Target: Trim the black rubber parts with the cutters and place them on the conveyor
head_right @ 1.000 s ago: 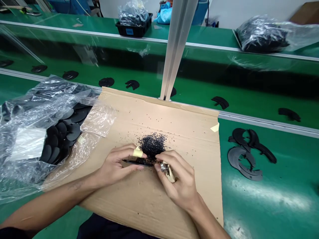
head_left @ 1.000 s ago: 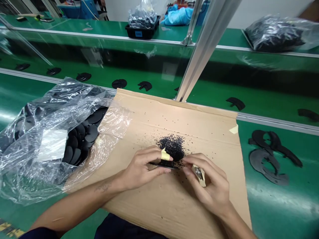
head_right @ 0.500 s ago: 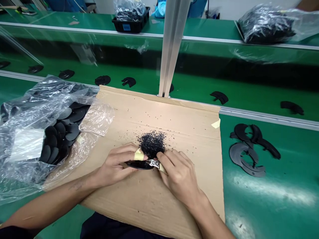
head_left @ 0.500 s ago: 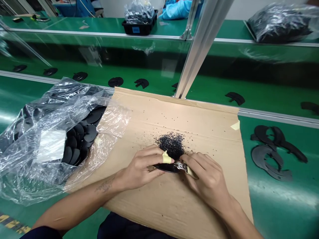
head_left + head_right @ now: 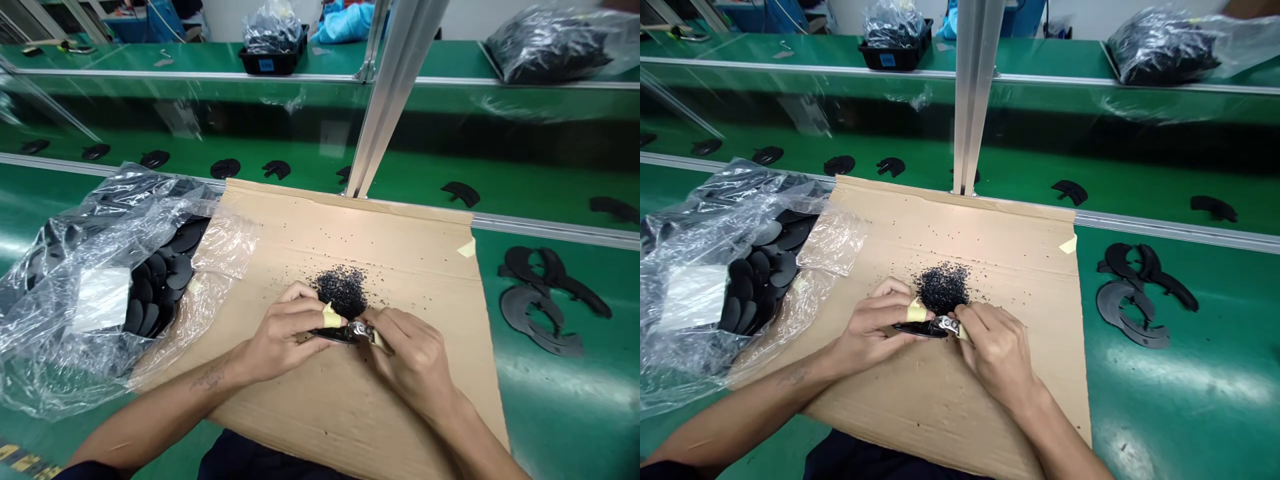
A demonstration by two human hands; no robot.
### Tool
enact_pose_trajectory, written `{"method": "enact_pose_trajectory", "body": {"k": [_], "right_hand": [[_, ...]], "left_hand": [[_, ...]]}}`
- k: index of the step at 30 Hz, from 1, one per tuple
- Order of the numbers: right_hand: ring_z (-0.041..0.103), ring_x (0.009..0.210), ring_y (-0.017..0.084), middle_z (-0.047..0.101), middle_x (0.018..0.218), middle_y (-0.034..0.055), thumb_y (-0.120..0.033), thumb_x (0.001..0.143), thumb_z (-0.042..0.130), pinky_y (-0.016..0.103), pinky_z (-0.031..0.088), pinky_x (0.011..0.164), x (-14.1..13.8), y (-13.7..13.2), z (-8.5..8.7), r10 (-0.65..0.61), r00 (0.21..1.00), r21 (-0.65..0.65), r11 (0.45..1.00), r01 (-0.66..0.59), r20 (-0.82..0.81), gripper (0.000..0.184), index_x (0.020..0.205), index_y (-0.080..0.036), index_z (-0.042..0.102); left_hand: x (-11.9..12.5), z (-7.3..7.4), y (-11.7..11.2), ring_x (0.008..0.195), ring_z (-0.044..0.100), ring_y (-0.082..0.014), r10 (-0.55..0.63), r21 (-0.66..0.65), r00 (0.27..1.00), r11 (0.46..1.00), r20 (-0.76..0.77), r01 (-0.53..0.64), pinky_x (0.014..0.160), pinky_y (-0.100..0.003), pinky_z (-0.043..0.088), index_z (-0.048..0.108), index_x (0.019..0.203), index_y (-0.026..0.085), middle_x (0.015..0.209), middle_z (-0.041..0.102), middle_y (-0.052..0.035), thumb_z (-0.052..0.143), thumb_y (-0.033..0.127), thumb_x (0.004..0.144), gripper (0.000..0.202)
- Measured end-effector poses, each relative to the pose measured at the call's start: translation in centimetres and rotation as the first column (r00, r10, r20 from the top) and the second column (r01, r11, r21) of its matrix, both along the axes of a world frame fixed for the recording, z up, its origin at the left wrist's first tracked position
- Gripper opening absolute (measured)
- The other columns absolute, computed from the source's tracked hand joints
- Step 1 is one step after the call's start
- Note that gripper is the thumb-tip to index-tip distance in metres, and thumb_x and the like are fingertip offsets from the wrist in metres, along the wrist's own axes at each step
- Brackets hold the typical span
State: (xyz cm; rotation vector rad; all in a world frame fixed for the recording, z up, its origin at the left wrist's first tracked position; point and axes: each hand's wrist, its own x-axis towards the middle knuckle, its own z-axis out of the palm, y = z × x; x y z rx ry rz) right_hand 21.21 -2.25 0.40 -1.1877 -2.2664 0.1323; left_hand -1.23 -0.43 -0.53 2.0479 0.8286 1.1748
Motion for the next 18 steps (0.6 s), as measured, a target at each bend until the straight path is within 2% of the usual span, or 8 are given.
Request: {"method": "enact_pose_trajectory", "body": {"k": [3,7,10,15,18], "right_hand": [[0.061,0.070,0.017,0.069,0.081,0.0068,-0.013,0.095,0.052,0.031,0.047,0.063,-0.1,0.3,0.0,-0.051,0.993,-0.059,0.997,0.045,-0.103,0.013,0.099,-0.017,0.064],[0.064,0.077,0.018,0.070,0.087,0.0065,-0.015,0.094,0.056,0.032,0.051,0.068,-0.3,0.5,0.1,0.005,0.961,-0.211,0.975,-0.066,-0.275,0.014,0.106,-0.019,0.064],[0.065,0.077,0.018,0.070,0.088,0.0056,-0.013,0.092,0.058,0.031,0.052,0.068,-0.3,0.4,0.5,0.040,0.925,-0.263,0.953,-0.149,-0.378,0.017,0.105,-0.020,0.065],[0.066,0.077,0.016,0.070,0.088,0.0040,-0.008,0.091,0.055,0.029,0.052,0.068,-0.3,0.3,1.3,0.024,0.901,-0.329,0.927,-0.182,-0.433,0.022,0.106,-0.021,0.065],[0.065,0.074,0.016,0.068,0.084,0.0036,-0.011,0.092,0.058,0.028,0.051,0.066,-0.3,0.4,1.4,0.014,0.904,-0.329,0.929,-0.170,-0.427,0.017,0.102,-0.021,0.064]], "left_hand": [[0.0,0.2,0.0,0.082,0.065,-0.0156,0.041,-0.019,0.998,0.999,0.037,-0.041,0.073,-0.031,0.054,0.073,0.107,0.021,0.091,0.075,-0.0047,0.070,0.022,0.092,0.016],[-0.1,0.3,-0.2,0.084,0.071,-0.0154,0.079,-0.145,0.989,0.988,0.124,-0.061,0.075,-0.028,0.061,0.070,0.109,0.018,0.094,0.076,-0.0053,0.075,0.019,0.087,0.022],[-0.2,0.2,-0.5,0.087,0.074,-0.0154,0.054,-0.222,0.987,0.975,0.154,-0.019,0.079,-0.026,0.063,0.068,0.108,0.017,0.097,0.077,-0.0055,0.076,0.017,0.085,0.025],[-0.2,-0.4,-0.6,0.094,0.073,-0.0148,0.048,-0.245,0.977,0.970,0.206,0.004,0.083,-0.025,0.063,0.062,0.109,0.018,0.102,0.075,-0.0052,0.074,0.011,0.085,0.028],[-0.1,-0.5,-0.5,0.094,0.072,-0.0151,0.037,-0.222,0.982,0.975,0.186,0.006,0.084,-0.027,0.062,0.060,0.110,0.018,0.101,0.073,-0.0057,0.069,0.009,0.087,0.027]]}}
